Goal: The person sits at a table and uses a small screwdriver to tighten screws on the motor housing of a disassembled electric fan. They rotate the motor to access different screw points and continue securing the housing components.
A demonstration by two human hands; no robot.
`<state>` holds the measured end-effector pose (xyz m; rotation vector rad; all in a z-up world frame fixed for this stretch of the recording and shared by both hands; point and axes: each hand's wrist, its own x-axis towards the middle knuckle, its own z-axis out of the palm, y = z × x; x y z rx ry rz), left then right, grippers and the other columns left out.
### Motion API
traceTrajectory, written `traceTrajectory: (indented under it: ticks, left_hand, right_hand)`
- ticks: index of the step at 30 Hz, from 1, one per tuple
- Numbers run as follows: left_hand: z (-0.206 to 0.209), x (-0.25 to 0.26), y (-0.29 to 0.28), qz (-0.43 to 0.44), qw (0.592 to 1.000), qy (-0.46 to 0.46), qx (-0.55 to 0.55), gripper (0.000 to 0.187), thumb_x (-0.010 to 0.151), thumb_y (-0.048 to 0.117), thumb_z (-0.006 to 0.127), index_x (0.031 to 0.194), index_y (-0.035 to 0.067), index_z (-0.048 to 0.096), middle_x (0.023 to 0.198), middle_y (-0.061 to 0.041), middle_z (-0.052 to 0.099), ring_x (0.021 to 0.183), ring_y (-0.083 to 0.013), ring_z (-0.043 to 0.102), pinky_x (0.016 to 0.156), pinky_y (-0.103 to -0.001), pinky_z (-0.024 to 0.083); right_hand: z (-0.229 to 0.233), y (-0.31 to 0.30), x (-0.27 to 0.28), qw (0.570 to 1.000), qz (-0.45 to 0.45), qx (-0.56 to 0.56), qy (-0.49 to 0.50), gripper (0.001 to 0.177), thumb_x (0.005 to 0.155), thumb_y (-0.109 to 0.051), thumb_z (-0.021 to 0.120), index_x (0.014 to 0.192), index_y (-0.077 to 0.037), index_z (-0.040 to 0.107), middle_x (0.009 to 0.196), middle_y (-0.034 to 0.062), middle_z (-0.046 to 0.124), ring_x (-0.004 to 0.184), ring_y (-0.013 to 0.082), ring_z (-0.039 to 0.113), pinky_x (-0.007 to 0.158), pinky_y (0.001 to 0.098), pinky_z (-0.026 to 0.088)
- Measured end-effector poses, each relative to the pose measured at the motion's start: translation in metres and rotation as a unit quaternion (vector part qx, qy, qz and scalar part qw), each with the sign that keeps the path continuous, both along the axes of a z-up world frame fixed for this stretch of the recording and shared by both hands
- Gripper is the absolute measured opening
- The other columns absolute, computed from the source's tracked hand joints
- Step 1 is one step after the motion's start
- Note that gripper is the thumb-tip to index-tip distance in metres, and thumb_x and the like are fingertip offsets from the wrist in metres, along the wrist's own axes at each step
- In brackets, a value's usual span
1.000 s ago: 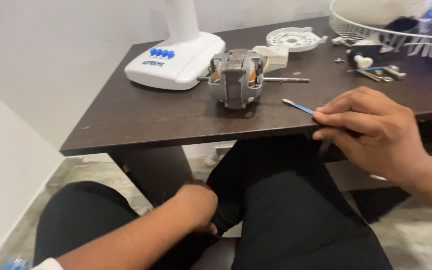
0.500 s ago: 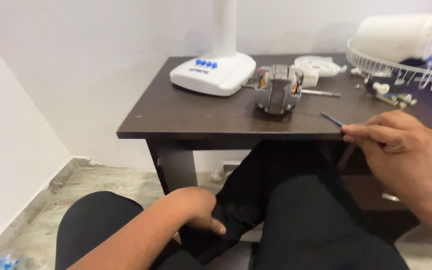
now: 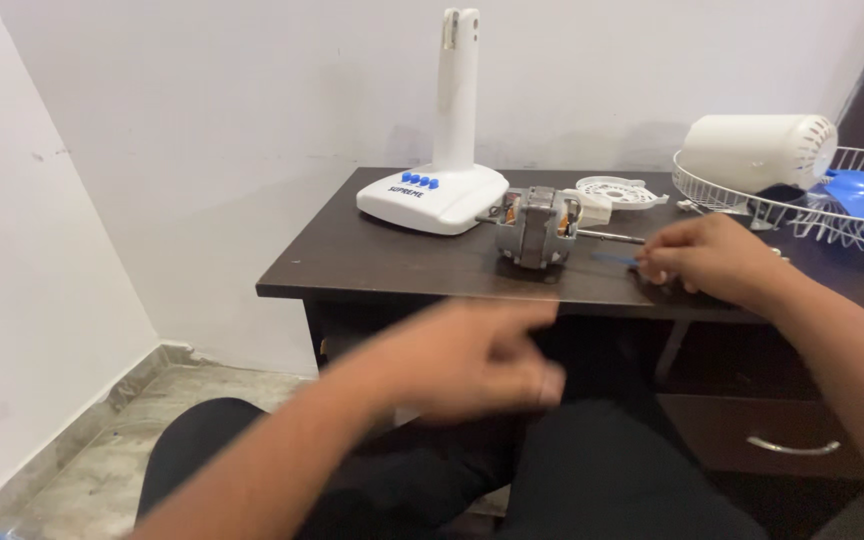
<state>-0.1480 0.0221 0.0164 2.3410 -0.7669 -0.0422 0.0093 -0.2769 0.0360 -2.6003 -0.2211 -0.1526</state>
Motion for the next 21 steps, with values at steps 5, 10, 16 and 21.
traceTrajectory:
  ticks: [5,10,16,21]
  left_hand:
    - [0.089,0.083,-0.030,0.097,0.970,-0.207,-0.084,0.082,0.081,0.066,0.061,0.137,0.006,0.061,0.110,-0.018,0.078,0.102,-0.0267,0.078,0.089,-0.041,0.061]
    - [0.085,0.154,-0.059,0.257,0.949,-0.182,-0.023,0.101,0.090,0.086,0.041,0.126,-0.004,0.065,0.113,-0.025,0.073,0.112,-0.0324,0.068,0.098,-0.046,0.053]
    - [0.053,0.155,-0.077,0.338,0.934,-0.095,0.067,0.089,0.077,0.079,0.061,0.126,0.005,0.064,0.123,-0.014,0.067,0.123,-0.0298,0.061,0.098,-0.044,0.055]
    - [0.041,0.138,-0.081,0.353,0.924,-0.149,0.024,0.083,0.076,0.060,0.076,0.129,0.000,0.058,0.134,-0.015,0.055,0.123,-0.0313,0.058,0.097,-0.044,0.054]
  right_hand:
    - [-0.004,0.006,0.025,0.998,0.020,0.056,0.019,0.017,0.092,-0.020,0.067,0.093,-0.006,0.077,0.067,0.0100,0.067,0.052,0.0167,0.051,0.052,0.0330,0.038]
    - [-0.013,-0.003,0.030,0.975,0.062,0.212,0.001,0.019,0.093,-0.020,0.065,0.095,-0.002,0.071,0.065,0.0073,0.069,0.048,0.0141,0.047,0.047,0.0290,0.038]
    - [-0.009,0.006,0.024,0.990,0.028,0.134,-0.047,0.021,0.095,-0.017,0.054,0.098,-0.006,0.071,0.067,0.0083,0.071,0.046,0.0137,0.049,0.048,0.0291,0.040]
    - [-0.007,0.007,0.011,0.983,0.038,0.174,-0.046,0.018,0.096,-0.017,0.052,0.101,-0.006,0.066,0.068,0.0085,0.069,0.047,0.0129,0.048,0.049,0.0289,0.039]
